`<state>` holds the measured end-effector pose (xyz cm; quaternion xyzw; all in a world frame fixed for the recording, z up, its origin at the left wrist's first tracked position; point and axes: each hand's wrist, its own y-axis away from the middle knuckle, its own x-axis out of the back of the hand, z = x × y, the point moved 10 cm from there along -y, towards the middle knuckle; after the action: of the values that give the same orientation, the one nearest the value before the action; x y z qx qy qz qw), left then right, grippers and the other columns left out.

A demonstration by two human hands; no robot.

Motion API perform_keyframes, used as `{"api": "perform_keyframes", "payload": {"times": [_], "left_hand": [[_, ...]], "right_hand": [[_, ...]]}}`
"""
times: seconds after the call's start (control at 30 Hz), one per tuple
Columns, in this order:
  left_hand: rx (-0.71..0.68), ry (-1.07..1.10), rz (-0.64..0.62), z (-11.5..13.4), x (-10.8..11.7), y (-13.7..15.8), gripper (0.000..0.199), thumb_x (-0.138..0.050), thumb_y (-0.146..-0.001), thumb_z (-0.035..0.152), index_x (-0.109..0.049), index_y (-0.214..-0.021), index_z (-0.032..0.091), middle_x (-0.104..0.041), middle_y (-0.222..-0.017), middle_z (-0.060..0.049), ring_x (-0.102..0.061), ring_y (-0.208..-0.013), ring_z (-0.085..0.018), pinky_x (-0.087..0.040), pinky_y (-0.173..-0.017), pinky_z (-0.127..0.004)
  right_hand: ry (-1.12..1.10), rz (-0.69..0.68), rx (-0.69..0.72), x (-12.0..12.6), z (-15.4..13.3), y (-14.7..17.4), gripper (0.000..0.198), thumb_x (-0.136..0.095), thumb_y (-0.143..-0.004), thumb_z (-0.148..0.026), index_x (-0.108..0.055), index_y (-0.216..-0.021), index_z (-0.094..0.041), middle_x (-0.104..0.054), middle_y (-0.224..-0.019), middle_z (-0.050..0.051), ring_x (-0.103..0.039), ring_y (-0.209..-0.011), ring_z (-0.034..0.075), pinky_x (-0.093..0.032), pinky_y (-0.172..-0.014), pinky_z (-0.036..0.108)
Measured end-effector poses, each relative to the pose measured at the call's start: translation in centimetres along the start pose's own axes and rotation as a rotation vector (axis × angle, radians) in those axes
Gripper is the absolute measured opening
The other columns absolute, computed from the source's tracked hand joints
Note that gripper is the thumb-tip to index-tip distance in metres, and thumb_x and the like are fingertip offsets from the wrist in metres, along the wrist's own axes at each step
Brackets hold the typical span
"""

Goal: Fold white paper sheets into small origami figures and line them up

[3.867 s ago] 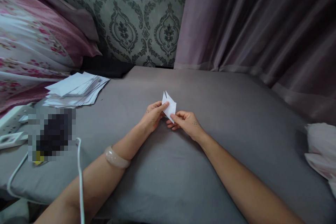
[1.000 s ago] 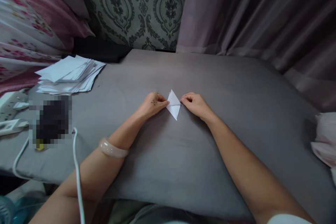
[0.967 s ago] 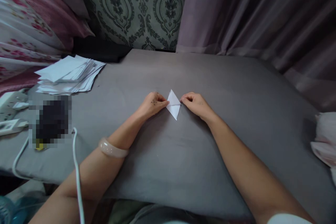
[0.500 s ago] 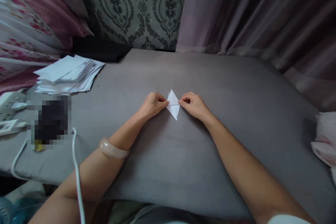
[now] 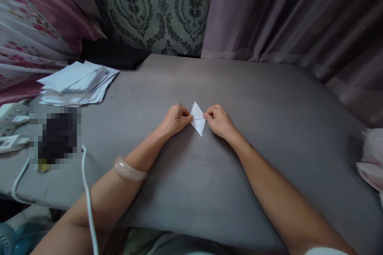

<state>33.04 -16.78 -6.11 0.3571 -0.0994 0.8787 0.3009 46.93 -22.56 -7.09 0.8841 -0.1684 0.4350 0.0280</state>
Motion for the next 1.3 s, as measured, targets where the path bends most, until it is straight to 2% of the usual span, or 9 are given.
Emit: {"api": "perform_keyframes", "payload": {"times": [0.27, 0.53, 0.63, 0.73, 0.8, 0.9, 1.0, 1.17, 1.3], "left_hand": [[-0.063, -0.112, -0.01, 0.6, -0.2, -0.1, 0.018, -0.057, -0.08, 0.024, -0.064, -0.067, 0.012, -0.056, -0.066, -0.001, -0.046, -0.061, -0.012, -0.033, -0.058, -0.026], [-0.188, -0.184, 0.087, 0.9, -0.4, 0.0, 0.013, -0.06, -0.08, 0.02, -0.061, -0.069, 0.014, -0.059, -0.079, -0.006, -0.053, -0.078, -0.018, -0.044, -0.079, -0.033], [-0.207, -0.218, 0.111, 0.9, -0.6, 0.3, 0.011, -0.059, -0.081, 0.021, -0.058, -0.071, 0.015, -0.056, -0.081, -0.006, -0.051, -0.083, -0.02, -0.043, -0.083, -0.037], [-0.25, -0.261, 0.146, 1.4, -0.5, 0.8, 0.006, -0.055, -0.082, 0.02, -0.056, -0.086, 0.015, -0.055, -0.087, -0.007, -0.048, -0.085, -0.021, -0.043, -0.082, -0.037], [-0.305, -0.312, 0.161, 2.2, -0.6, 1.1, 0.012, -0.051, -0.083, 0.014, -0.055, -0.094, 0.015, -0.055, -0.094, -0.008, -0.047, -0.088, -0.021, -0.043, -0.083, -0.037], [-0.388, -0.401, 0.055, 3.5, -1.8, 1.5, 0.02, -0.041, -0.085, 0.007, -0.057, -0.095, 0.014, -0.057, -0.096, -0.009, -0.049, -0.089, -0.021, -0.044, -0.083, -0.035], [-0.41, -0.484, -0.071, 4.3, -2.7, 2.0, 0.03, -0.037, -0.085, 0.002, -0.061, -0.098, 0.013, -0.059, -0.096, -0.009, -0.053, -0.09, -0.021, -0.046, -0.081, -0.033], [-0.411, -0.662, -0.168, 5.0, -3.3, 3.2, 0.029, -0.042, -0.084, 0.001, -0.065, -0.097, 0.012, -0.06, -0.099, -0.011, -0.055, -0.094, -0.023, -0.047, -0.078, -0.032], [-0.387, -0.788, -0.184, 5.3, -3.7, 3.7, 0.026, -0.043, -0.089, 0.006, -0.065, -0.101, 0.014, -0.059, -0.1, -0.011, -0.054, -0.094, -0.022, -0.047, -0.069, -0.028]], "right_hand": [[0.036, 0.01, -0.014, 0.1, -0.2, 0.1, 0.016, -0.056, -0.083, -0.025, -0.059, -0.068, -0.019, -0.06, -0.092, 0.007, -0.055, -0.073, 0.016, -0.045, -0.073, 0.032], [0.042, 0.023, 0.005, 0.2, -0.3, 0.4, 0.014, -0.057, -0.083, -0.025, -0.061, -0.071, -0.019, -0.06, -0.09, 0.005, -0.055, -0.075, 0.016, -0.043, -0.072, 0.031], [0.012, 0.089, 0.049, 0.7, -0.5, 0.8, 0.01, -0.059, -0.082, -0.025, -0.061, -0.074, -0.019, -0.06, -0.088, 0.005, -0.055, -0.075, 0.017, -0.043, -0.072, 0.031], [-0.018, 0.159, 0.14, 1.1, -1.2, 1.2, 0.001, -0.06, -0.082, -0.02, -0.06, -0.083, -0.019, -0.06, -0.086, 0.004, -0.055, -0.077, 0.017, -0.043, -0.073, 0.03], [-0.03, 0.156, 0.236, 1.0, -2.1, 1.5, 0.007, -0.056, -0.084, -0.014, -0.059, -0.084, -0.02, -0.061, -0.085, 0.004, -0.055, -0.081, 0.018, -0.043, -0.075, 0.03], [-0.017, 0.085, 0.364, 0.3, -3.3, 2.0, 0.02, -0.046, -0.088, -0.008, -0.061, -0.086, -0.021, -0.065, -0.087, 0.004, -0.056, -0.086, 0.018, -0.043, -0.078, 0.03], [0.036, 0.01, 0.426, -0.1, -3.8, 2.9, 0.028, -0.041, -0.089, -0.005, -0.063, -0.092, -0.021, -0.067, -0.093, 0.005, -0.057, -0.091, 0.019, -0.044, -0.08, 0.031], [0.162, -0.046, 0.469, -0.3, -4.7, 4.5, 0.033, -0.039, -0.089, -0.003, -0.065, -0.103, -0.019, -0.066, -0.106, 0.008, -0.054, -0.103, 0.021, -0.045, -0.086, 0.032], [0.247, -0.038, 0.454, -0.2, -5.2, 5.1, 0.032, -0.039, -0.09, -0.006, -0.065, -0.107, -0.018, -0.064, -0.11, 0.009, -0.052, -0.103, 0.022, -0.046, -0.087, 0.033]]}}
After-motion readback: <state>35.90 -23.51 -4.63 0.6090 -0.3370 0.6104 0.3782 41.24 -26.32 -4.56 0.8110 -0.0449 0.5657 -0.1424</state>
